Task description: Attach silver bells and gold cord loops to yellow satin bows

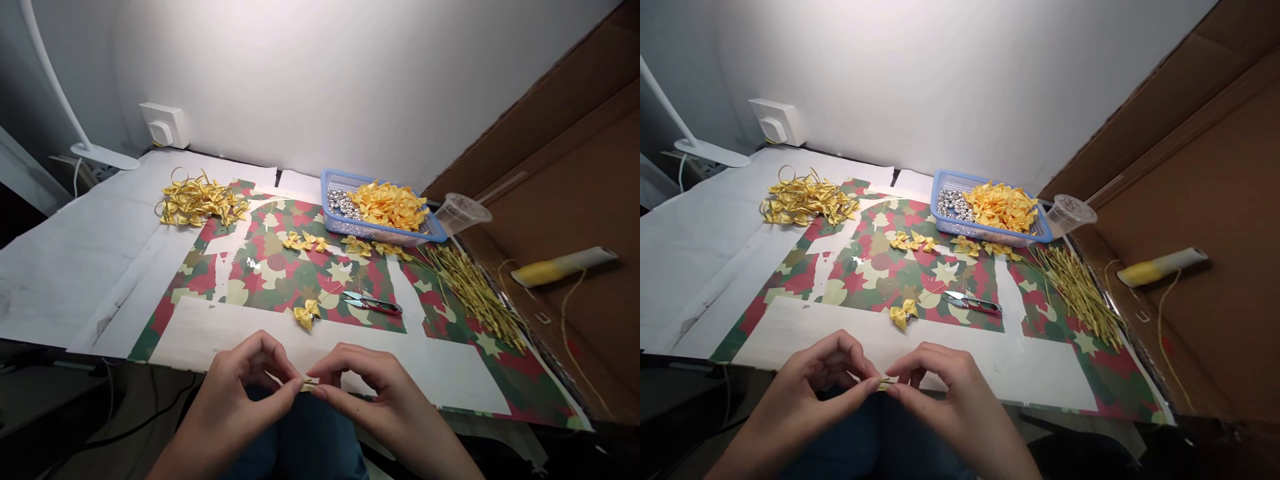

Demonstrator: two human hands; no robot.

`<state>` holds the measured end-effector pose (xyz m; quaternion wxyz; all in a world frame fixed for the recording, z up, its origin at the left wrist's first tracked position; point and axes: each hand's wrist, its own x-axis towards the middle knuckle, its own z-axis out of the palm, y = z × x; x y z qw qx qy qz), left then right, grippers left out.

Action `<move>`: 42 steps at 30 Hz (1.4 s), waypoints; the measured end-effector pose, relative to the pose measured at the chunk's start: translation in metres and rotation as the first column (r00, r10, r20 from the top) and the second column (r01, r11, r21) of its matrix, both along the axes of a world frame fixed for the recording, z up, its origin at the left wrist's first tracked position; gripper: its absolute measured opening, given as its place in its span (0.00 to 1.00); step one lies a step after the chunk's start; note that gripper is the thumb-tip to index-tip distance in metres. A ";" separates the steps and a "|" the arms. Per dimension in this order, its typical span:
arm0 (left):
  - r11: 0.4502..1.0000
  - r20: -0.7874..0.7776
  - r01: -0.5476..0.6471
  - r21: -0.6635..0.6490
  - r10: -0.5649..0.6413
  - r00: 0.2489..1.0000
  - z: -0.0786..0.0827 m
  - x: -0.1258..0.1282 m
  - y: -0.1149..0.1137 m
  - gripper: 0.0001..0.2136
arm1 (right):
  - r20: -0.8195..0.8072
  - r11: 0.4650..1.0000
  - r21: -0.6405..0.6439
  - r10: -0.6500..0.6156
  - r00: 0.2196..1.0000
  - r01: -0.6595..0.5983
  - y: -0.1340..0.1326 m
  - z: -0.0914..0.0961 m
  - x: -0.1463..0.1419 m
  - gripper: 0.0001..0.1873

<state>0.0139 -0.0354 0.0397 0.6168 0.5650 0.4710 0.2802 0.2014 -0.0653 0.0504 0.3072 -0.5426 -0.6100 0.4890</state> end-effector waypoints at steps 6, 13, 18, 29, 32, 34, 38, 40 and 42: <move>0.999 -0.024 0.037 -0.030 -0.038 0.999 -0.001 0.000 -0.001 0.06 | 0.032 0.998 0.021 0.056 0.998 -0.057 0.002 0.002 0.001 0.06; 0.998 -0.003 0.051 -0.034 -0.051 0.999 -0.001 0.000 0.000 0.06 | 0.059 0.997 -0.006 0.080 0.995 -0.080 0.004 0.004 0.001 0.05; 1.000 0.024 0.018 -0.009 -0.018 1.000 0.001 -0.003 -0.001 0.05 | 0.019 0.996 -0.022 0.091 0.996 -0.090 0.005 0.006 0.000 0.05; 0.997 -0.022 0.064 0.033 -0.063 0.998 0.002 -0.004 -0.002 0.06 | -0.003 0.992 -0.046 0.114 0.993 -0.114 0.007 0.008 0.004 0.05; 0.976 -0.199 0.028 0.214 0.015 0.980 0.001 -0.001 0.005 0.05 | -0.015 0.987 -0.070 0.145 0.989 -0.146 0.017 0.013 0.016 0.05; 0.923 -0.342 0.021 0.384 0.121 0.932 -0.002 0.005 0.014 0.06 | -0.068 0.969 -0.121 0.207 0.976 -0.214 0.030 0.014 0.027 0.05; 0.840 -0.511 0.150 0.522 0.166 0.844 -0.012 0.023 0.032 0.07 | -0.236 0.877 -0.341 0.269 0.934 -0.339 0.061 0.005 0.044 0.07; 0.824 -0.562 0.201 0.530 0.164 0.811 -0.017 0.030 0.038 0.06 | -0.248 0.859 -0.367 0.280 0.927 -0.358 0.072 -0.002 0.047 0.08; 0.817 -0.574 0.235 0.527 0.138 0.807 -0.021 0.033 0.041 0.05 | -0.211 0.870 -0.333 0.307 0.928 -0.363 0.079 -0.007 0.047 0.07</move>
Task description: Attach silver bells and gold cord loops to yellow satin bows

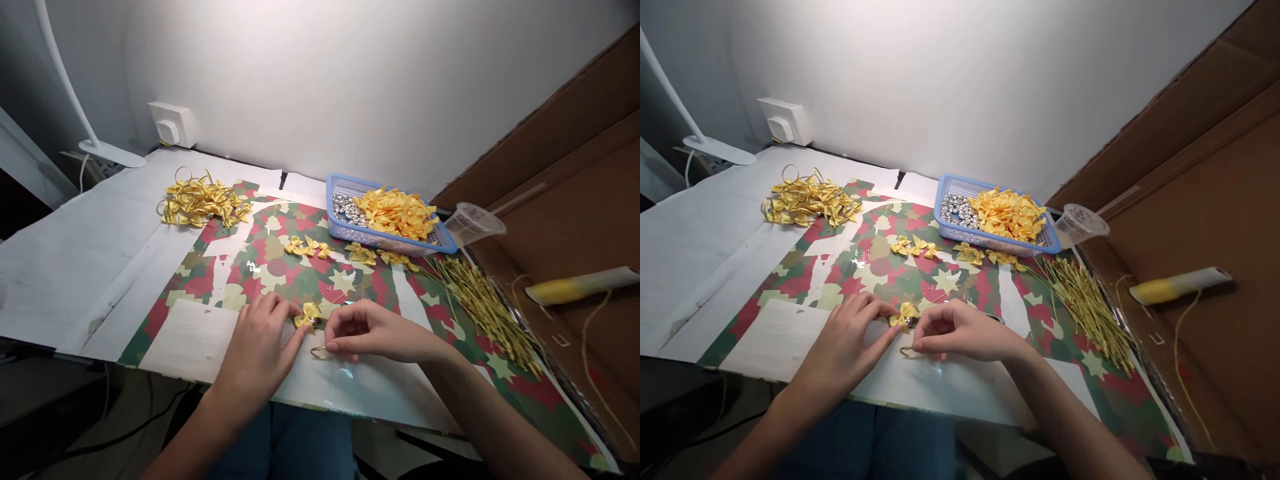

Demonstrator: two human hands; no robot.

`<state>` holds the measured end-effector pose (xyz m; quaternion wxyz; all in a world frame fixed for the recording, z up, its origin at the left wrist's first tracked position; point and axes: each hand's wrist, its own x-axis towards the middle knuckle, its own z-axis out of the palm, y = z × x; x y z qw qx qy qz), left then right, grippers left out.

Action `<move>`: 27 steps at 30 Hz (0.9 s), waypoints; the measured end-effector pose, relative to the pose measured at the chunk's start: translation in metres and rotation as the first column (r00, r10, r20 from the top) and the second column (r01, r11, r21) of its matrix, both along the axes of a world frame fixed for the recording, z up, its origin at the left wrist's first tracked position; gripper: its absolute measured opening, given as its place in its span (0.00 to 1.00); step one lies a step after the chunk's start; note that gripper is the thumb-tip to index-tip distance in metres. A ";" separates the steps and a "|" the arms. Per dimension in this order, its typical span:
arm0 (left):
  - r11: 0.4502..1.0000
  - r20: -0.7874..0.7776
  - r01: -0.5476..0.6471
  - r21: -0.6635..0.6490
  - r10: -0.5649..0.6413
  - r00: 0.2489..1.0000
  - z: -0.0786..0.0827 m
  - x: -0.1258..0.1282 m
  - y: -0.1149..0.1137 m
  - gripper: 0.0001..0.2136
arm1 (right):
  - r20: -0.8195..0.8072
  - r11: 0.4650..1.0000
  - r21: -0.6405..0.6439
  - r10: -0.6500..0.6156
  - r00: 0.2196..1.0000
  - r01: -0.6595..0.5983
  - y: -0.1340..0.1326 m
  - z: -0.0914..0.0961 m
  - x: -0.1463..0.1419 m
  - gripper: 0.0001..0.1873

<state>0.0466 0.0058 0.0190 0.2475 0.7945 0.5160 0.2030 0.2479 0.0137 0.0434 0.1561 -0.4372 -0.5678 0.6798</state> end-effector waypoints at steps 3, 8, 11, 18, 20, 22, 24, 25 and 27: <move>0.999 0.051 0.042 -0.030 -0.041 0.998 -0.001 0.000 0.003 0.02 | 0.075 0.975 0.211 0.054 0.996 -0.068 0.003 0.000 -0.002 0.04; 0.989 0.143 0.064 -0.133 -0.045 0.989 0.005 0.002 0.008 0.04 | 0.193 0.784 0.590 0.094 0.977 -0.192 0.002 0.011 -0.002 0.04; 0.979 0.188 0.074 -0.188 -0.038 0.982 0.008 0.003 0.012 0.05 | 0.225 0.743 0.643 0.051 0.973 -0.187 0.001 0.011 -0.001 0.04; 0.986 0.114 0.091 -0.142 -0.075 0.991 0.006 0.002 0.014 0.05 | 0.167 0.764 0.644 -0.088 0.982 -0.041 -0.001 -0.007 -0.002 0.06; 0.985 0.095 0.092 -0.143 -0.079 0.992 0.007 0.002 0.015 0.05 | 0.157 0.752 0.659 -0.134 0.979 -0.003 -0.001 -0.010 -0.003 0.06; 0.981 0.106 0.094 -0.170 -0.077 0.991 0.009 0.002 0.016 0.06 | 0.157 0.754 0.657 -0.148 0.976 0.009 0.000 -0.011 -0.004 0.05; 0.970 0.147 0.097 -0.221 -0.065 0.987 0.012 0.001 0.017 0.06 | 0.149 0.774 0.634 -0.142 0.979 0.016 0.001 -0.011 -0.004 0.06; 0.963 0.174 0.100 -0.251 -0.056 0.983 0.013 0.001 0.018 0.05 | 0.140 0.786 0.618 -0.141 0.980 0.025 0.001 -0.010 -0.004 0.06; 0.944 0.238 0.118 -0.308 -0.043 0.970 0.014 0.001 0.019 0.05 | 0.120 0.807 0.589 -0.150 0.981 0.052 0.002 -0.009 -0.005 0.06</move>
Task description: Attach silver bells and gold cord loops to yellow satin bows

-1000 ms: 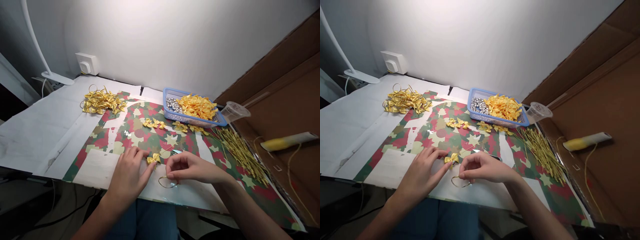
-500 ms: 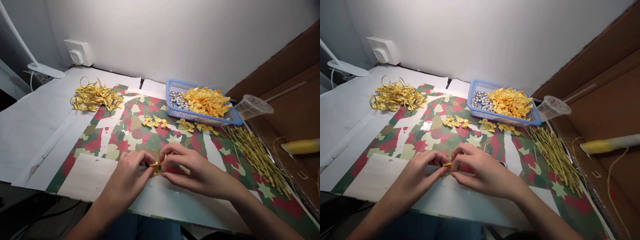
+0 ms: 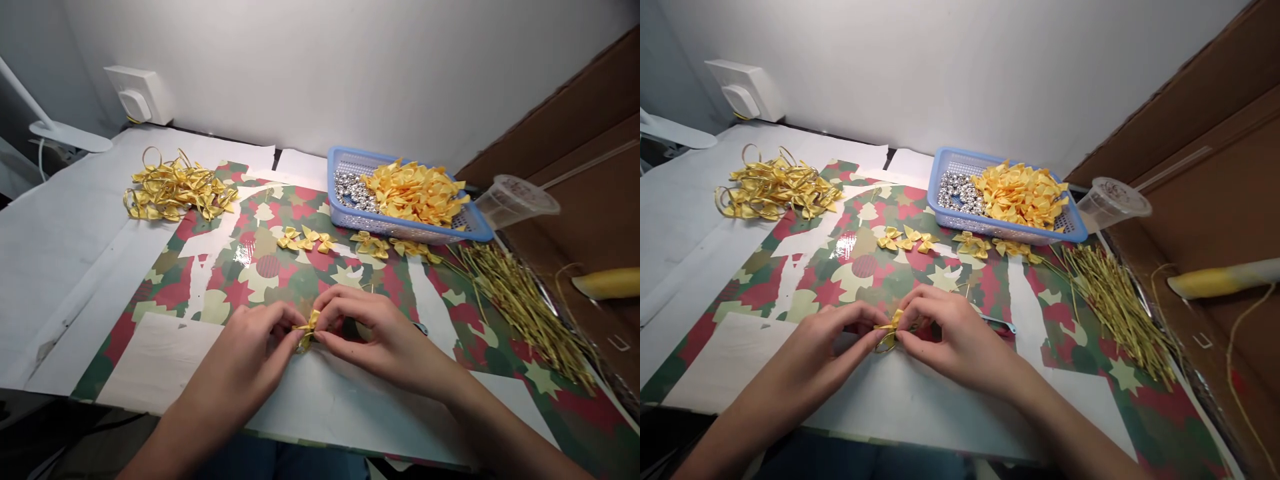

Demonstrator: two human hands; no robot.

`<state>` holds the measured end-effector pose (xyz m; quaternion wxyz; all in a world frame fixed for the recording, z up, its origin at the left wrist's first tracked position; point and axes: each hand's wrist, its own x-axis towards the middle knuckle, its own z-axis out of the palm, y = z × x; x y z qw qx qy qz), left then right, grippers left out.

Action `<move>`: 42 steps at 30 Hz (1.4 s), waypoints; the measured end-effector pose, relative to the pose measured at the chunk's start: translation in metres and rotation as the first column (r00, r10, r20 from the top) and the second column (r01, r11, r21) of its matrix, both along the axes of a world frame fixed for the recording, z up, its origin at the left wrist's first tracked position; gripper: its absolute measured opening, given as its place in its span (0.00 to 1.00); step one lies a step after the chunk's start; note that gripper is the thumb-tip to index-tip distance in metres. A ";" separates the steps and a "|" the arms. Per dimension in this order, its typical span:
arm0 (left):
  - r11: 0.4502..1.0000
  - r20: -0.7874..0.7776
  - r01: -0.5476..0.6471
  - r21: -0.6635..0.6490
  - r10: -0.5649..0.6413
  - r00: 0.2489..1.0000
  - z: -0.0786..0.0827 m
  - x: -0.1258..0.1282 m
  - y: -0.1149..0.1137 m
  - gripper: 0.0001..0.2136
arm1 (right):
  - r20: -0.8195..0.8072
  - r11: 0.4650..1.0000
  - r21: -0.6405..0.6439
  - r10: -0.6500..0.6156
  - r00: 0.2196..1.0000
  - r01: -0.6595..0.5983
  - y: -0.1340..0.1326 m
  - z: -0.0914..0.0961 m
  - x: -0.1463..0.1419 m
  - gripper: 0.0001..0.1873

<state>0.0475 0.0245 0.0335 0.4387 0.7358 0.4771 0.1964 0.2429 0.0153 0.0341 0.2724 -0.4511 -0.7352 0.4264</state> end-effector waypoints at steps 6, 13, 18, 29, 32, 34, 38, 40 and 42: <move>0.992 0.138 -0.027 -0.122 0.044 0.989 0.002 0.001 -0.001 0.05 | -0.046 0.994 -0.103 -0.051 0.998 0.046 -0.002 0.002 -0.002 0.06; 0.981 0.229 -0.080 -0.175 0.120 0.966 0.003 0.002 -0.002 0.06 | -0.071 0.978 -0.185 -0.115 0.991 0.100 -0.002 0.003 -0.003 0.04; 0.974 0.257 -0.134 -0.180 0.178 0.950 0.001 -0.001 -0.004 0.07 | -0.099 0.968 -0.213 -0.158 0.983 0.134 -0.002 0.007 -0.008 0.05; 0.973 0.259 -0.193 -0.128 0.221 0.940 0.001 0.002 -0.006 0.07 | -0.101 0.971 -0.171 -0.188 0.977 0.169 -0.005 0.011 -0.010 0.05; 0.970 0.268 -0.206 -0.127 0.234 0.935 0.000 0.001 -0.007 0.08 | -0.090 0.972 -0.144 -0.200 0.976 0.186 -0.006 0.012 -0.013 0.05; 0.972 0.269 -0.197 -0.128 0.225 0.937 0.000 0.000 -0.007 0.08 | -0.090 0.973 -0.137 -0.197 0.976 0.184 -0.006 0.013 -0.014 0.05; 0.980 0.259 -0.174 -0.097 0.194 0.946 0.003 -0.003 -0.009 0.07 | -0.100 0.973 -0.139 -0.201 0.974 0.186 -0.008 0.014 -0.015 0.05; 0.984 0.256 -0.157 -0.082 0.173 0.951 0.004 -0.004 -0.010 0.07 | -0.103 0.971 -0.148 -0.206 0.973 0.190 -0.009 0.014 -0.014 0.05; 0.987 0.248 -0.138 -0.082 0.154 0.957 0.005 -0.005 -0.011 0.06 | -0.102 0.968 -0.165 -0.209 0.973 0.190 -0.009 0.015 -0.014 0.05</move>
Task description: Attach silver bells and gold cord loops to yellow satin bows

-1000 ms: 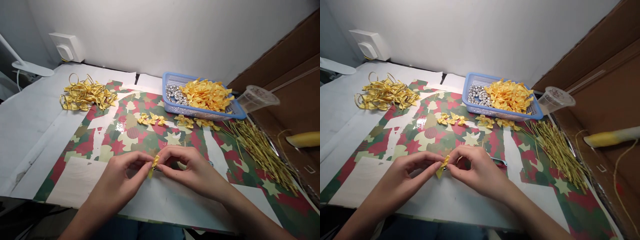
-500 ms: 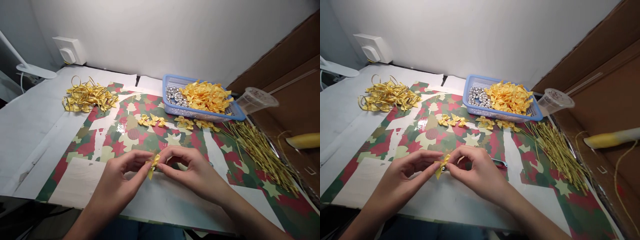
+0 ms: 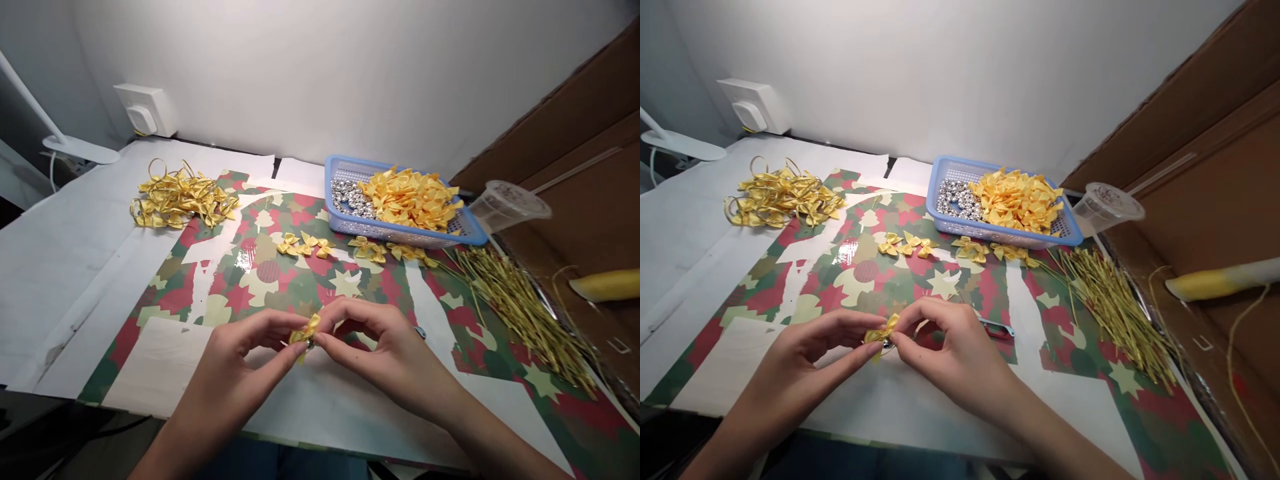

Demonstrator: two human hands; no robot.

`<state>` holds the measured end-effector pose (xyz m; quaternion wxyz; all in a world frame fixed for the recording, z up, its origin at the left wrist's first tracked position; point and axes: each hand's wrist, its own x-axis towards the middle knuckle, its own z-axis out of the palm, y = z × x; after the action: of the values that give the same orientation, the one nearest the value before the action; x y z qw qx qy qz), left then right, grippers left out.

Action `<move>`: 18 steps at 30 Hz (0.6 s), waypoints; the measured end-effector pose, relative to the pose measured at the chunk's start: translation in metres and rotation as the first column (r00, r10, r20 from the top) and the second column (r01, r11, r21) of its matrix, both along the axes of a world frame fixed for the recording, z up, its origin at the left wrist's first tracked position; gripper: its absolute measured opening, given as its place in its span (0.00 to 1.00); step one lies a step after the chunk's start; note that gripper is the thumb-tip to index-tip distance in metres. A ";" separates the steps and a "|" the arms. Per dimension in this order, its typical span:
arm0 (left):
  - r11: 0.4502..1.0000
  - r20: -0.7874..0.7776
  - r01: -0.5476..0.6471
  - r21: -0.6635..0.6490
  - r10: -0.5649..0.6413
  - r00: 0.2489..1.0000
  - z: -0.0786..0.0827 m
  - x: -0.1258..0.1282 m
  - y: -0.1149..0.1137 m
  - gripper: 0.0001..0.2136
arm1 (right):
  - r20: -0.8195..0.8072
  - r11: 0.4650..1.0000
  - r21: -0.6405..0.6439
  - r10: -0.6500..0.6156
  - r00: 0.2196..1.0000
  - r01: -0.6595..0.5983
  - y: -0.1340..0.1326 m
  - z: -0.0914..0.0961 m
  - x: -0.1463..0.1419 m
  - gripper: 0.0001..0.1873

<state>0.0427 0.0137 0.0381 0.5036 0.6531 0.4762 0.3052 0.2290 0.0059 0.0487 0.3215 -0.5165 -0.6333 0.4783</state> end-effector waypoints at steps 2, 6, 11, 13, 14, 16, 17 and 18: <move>1.000 -0.013 0.014 -0.002 -0.014 1.000 0.001 -0.001 -0.001 0.05 | 0.004 1.000 -0.007 0.002 1.000 -0.002 0.000 0.000 0.000 0.05; 1.000 -0.040 0.020 0.013 -0.019 0.999 0.001 -0.002 -0.001 0.06 | 0.034 1.000 0.007 0.003 0.999 -0.004 -0.001 -0.002 0.000 0.05; 0.998 -0.063 0.008 0.057 -0.005 0.998 0.001 0.000 -0.001 0.07 | 0.073 0.998 0.069 -0.004 0.997 -0.001 -0.002 -0.001 -0.002 0.06; 0.997 -0.051 -0.009 0.073 0.013 0.999 0.000 0.001 -0.001 0.06 | 0.087 0.995 0.096 -0.009 0.996 0.000 -0.003 0.000 -0.002 0.06; 0.997 -0.044 -0.020 0.079 0.024 0.999 0.000 0.002 -0.001 0.05 | 0.092 0.994 0.107 -0.010 0.996 0.000 -0.004 0.001 -0.003 0.07; 0.995 -0.035 -0.043 0.090 0.046 0.998 -0.002 0.004 -0.002 0.05 | 0.098 0.993 0.115 -0.010 0.995 -0.002 -0.004 0.001 -0.003 0.06; 0.994 -0.030 -0.053 0.098 0.056 0.998 -0.002 0.004 -0.003 0.05 | 0.101 0.993 0.119 -0.009 0.995 -0.003 -0.004 0.001 -0.003 0.06; 0.992 -0.027 -0.063 0.106 0.066 0.997 -0.003 0.005 -0.003 0.04 | 0.105 0.992 0.123 -0.007 0.994 -0.006 -0.005 0.000 -0.004 0.06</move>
<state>0.0475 0.0108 0.0352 0.4512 0.6676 0.4879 0.3357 0.2253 0.0012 0.0489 0.3192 -0.5204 -0.6773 0.4106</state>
